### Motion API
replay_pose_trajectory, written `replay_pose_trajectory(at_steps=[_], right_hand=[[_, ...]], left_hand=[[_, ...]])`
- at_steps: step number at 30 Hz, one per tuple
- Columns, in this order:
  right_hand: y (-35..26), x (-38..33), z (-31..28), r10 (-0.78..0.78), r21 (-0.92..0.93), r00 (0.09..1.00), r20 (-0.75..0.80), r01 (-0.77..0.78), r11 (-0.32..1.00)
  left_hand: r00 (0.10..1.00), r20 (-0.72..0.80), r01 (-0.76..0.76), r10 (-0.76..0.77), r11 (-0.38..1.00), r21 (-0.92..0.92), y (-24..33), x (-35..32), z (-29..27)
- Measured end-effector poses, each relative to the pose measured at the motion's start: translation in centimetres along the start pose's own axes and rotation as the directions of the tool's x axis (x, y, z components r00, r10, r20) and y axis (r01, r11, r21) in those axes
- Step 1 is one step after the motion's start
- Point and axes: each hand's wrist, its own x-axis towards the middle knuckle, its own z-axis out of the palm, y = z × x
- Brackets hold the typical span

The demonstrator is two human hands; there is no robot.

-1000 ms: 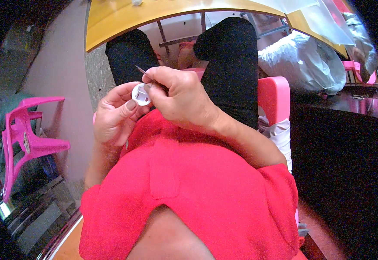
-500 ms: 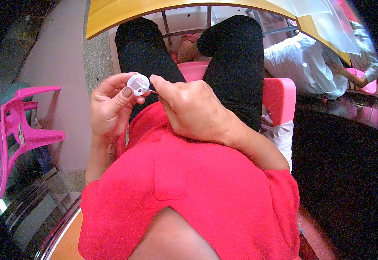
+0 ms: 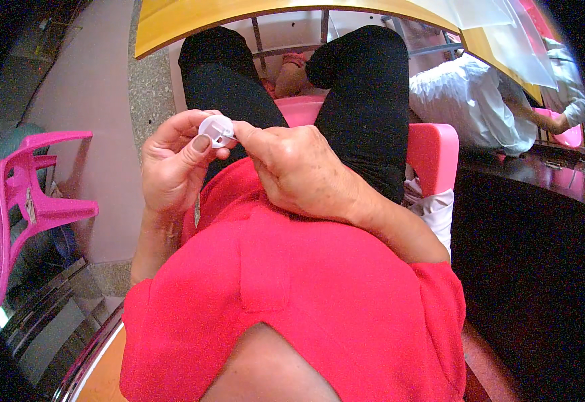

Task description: The person repeatedly takes plastic parts from a container on the table, inserts a metal pin into each part by hand, and places the finished pieces on the table.

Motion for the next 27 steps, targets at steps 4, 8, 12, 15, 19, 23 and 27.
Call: replay_pose_trajectory(at_steps=[4, 8, 12, 15, 19, 23, 27], right_hand=[[0.04, 0.08, 0.05, -0.006, 0.090, 0.999, -0.035, 0.009, 0.996], [-0.02, 0.12, -0.37, 0.042, 0.073, 0.999, -0.004, -0.042, 0.996], [-0.03, 0.31, -0.49, 0.097, 0.034, 0.995, 0.031, -0.098, 0.995], [-0.28, 0.22, -0.65, 0.146, 0.052, 0.988, 0.051, -0.149, 0.988], [-0.17, -0.07, -0.48, 0.135, -0.032, 0.990, 0.044, -0.133, 0.991], [0.05, -0.26, 0.02, 0.032, -0.264, 0.999, -0.043, -0.042, 0.964], [0.04, -0.26, 0.10, 0.041, -0.346, 0.999, -0.032, -0.050, 0.937]], left_hand=[[0.999, -0.031, -0.020, 0.020, 1.000, 0.006, -0.15, -0.12, 0.23], [0.999, -0.028, -0.020, 0.020, 1.000, 0.011, -0.39, -0.13, 0.30], [0.998, -0.057, 0.025, -0.028, 0.999, -0.038, -0.47, -0.06, 0.38], [0.995, -0.079, 0.060, -0.062, 0.998, -0.034, -0.24, 0.04, 0.61], [0.991, -0.121, 0.056, -0.058, 0.998, -0.014, -0.49, -0.09, 0.77], [0.991, -0.127, 0.047, -0.045, 0.999, 0.014, -0.58, -0.19, 0.89], [0.991, -0.122, 0.050, -0.049, 0.999, 0.007, -0.69, -0.15, 0.92]])
